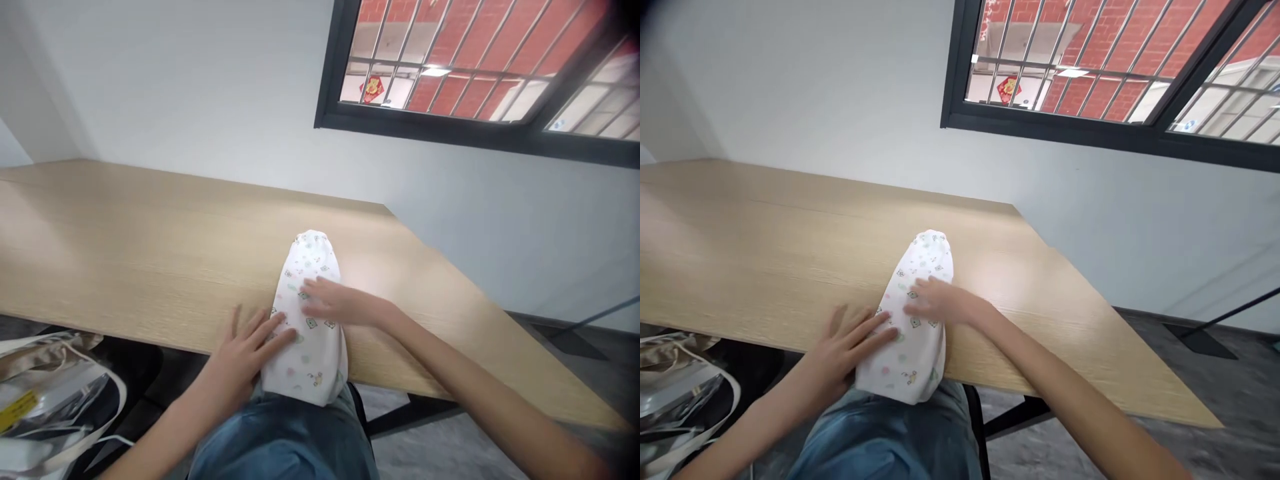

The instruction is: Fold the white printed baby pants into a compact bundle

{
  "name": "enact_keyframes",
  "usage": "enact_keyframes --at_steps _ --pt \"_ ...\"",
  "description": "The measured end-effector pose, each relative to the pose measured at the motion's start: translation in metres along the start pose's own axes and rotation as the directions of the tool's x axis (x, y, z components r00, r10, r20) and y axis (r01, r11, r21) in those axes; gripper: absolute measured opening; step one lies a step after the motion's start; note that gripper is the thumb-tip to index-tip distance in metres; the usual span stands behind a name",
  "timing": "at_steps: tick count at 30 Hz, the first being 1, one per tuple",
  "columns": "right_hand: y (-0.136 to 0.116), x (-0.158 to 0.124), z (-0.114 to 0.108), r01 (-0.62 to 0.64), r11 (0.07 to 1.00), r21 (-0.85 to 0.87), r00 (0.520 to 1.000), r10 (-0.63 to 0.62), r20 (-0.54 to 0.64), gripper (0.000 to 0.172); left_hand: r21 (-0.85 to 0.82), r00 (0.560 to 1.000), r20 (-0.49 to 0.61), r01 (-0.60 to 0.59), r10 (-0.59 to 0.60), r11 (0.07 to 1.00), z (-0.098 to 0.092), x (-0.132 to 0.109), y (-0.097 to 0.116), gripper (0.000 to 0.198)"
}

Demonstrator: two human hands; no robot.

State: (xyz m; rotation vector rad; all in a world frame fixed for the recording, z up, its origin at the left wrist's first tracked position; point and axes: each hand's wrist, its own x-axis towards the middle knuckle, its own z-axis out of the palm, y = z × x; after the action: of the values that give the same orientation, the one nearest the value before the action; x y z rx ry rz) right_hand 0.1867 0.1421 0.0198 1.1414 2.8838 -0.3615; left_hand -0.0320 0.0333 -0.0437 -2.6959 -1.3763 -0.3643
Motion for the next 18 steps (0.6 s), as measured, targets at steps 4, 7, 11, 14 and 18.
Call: enact_keyframes --at_steps 4,7,11,14,18 --pt "-0.032 -0.064 0.030 0.132 0.981 -0.139 0.991 -0.136 -0.019 0.100 0.034 0.970 -0.219 -0.096 0.102 0.995 0.018 -0.003 -0.011 0.056" --pt "-0.040 -0.081 0.050 0.146 0.956 -0.255 0.968 -0.192 -0.164 0.080 -0.009 0.915 -0.363 -0.191 0.174 0.982 0.022 -0.003 -0.006 0.035" --pt "-0.041 -0.078 0.037 0.194 0.969 -0.155 0.934 -0.231 -0.273 0.028 -0.126 0.844 -0.490 -0.317 0.219 0.940 0.001 0.010 -0.004 0.022" --pt "-0.052 -0.082 0.008 0.192 0.981 -0.022 0.907 -0.186 -0.378 0.016 -0.203 0.799 -0.573 -0.355 0.184 0.912 -0.026 0.013 0.000 0.017" --pt "-0.084 -0.109 -0.003 0.180 0.971 0.156 0.891 -0.094 -0.443 0.029 -0.314 0.816 -0.577 -0.261 0.035 0.913 -0.054 -0.019 0.030 0.019"
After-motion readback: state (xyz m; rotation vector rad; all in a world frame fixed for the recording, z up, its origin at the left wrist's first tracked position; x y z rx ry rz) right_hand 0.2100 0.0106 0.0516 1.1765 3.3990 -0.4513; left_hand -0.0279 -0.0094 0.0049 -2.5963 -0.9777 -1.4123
